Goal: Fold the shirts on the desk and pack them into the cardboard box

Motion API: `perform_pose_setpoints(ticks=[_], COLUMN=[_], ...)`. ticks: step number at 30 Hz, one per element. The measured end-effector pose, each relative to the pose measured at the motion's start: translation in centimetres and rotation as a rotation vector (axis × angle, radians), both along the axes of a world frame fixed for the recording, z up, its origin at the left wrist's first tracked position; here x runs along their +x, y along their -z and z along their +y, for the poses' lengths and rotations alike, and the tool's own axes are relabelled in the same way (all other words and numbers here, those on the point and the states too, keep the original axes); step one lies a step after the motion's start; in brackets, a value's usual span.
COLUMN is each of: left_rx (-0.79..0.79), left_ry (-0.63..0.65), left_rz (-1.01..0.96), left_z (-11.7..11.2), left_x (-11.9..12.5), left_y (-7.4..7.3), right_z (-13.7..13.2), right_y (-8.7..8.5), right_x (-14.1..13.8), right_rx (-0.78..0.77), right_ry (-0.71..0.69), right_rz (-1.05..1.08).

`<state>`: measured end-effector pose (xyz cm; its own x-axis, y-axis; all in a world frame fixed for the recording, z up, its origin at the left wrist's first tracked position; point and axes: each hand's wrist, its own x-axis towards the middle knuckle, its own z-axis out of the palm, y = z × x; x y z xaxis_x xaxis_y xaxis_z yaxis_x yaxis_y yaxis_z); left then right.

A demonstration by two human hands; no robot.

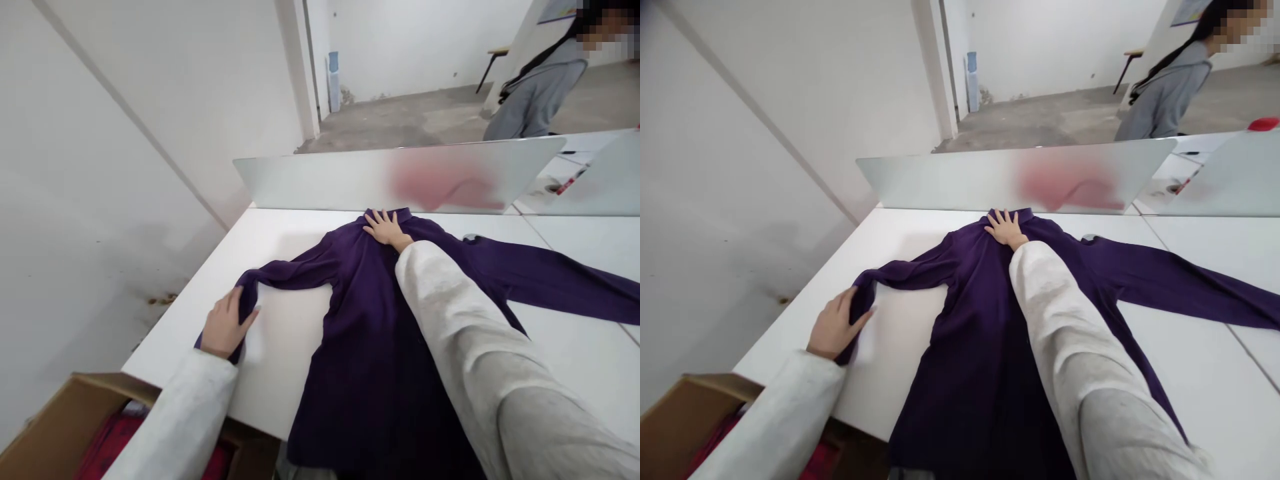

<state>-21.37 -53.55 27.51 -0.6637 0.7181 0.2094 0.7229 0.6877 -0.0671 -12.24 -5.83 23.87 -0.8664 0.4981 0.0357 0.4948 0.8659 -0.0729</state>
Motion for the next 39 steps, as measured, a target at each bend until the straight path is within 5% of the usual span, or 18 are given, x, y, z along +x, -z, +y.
perform_pose_setpoints(ticks=[3, 9, 13, 16, 21, 25, 27, 29, 33, 36, 39], left_rx=[-0.165, -0.295, -0.205, -0.227, -0.324, -0.321, -0.311, -0.301, -0.217, -0.143, -0.156], left_ry=[-0.249, -0.012, -0.167, -0.240, -0.120, -0.236, -0.292, -0.217, 0.229, 0.485, 0.480], left_rz=[-0.097, -0.007, -0.040, -0.126, -0.173, -0.166, -0.111, -0.076, -0.029, -0.053, -0.107], left_z=[-2.1, -5.3, -7.3, -8.0, -11.5, -13.6, -12.6, -9.9, -1.5, 4.4, 7.6], left_x=[-3.3, -8.1, -7.8, -6.3, -8.2, -10.6, -10.4, -9.0, -3.4, 0.9, 2.2], left_y=[-1.2, -3.8, -2.8, -1.1, 0.5, 0.4, 0.3, 0.3, 0.8, 1.7, 3.0], right_z=[-1.6, -8.8, -16.1, -19.2, -19.2, -18.6, -18.6, -19.0, -21.0, -23.8, -26.4], right_y=[-2.0, -5.6, -3.8, -1.2, 1.0, 0.8, 0.3, -0.7, -3.0, -4.0, -4.1], right_x=[1.0, 4.2, 5.9, 6.7, 7.4, 7.5, 7.5, 7.7, 9.8, 13.7, 19.5], right_rx=[0.071, 0.174, 0.070, -0.039, -0.076, -0.093, -0.102, -0.110, -0.131, -0.184, -0.234], right_ry=[-0.089, -0.345, -0.669, -0.741, -0.783, -0.864, -0.894, -0.911, -0.796, -0.689, -0.758], right_rz=[0.019, 0.076, 0.060, 0.013, 0.047, 0.055, 0.043, 0.022, 0.005, -0.035, -0.044])
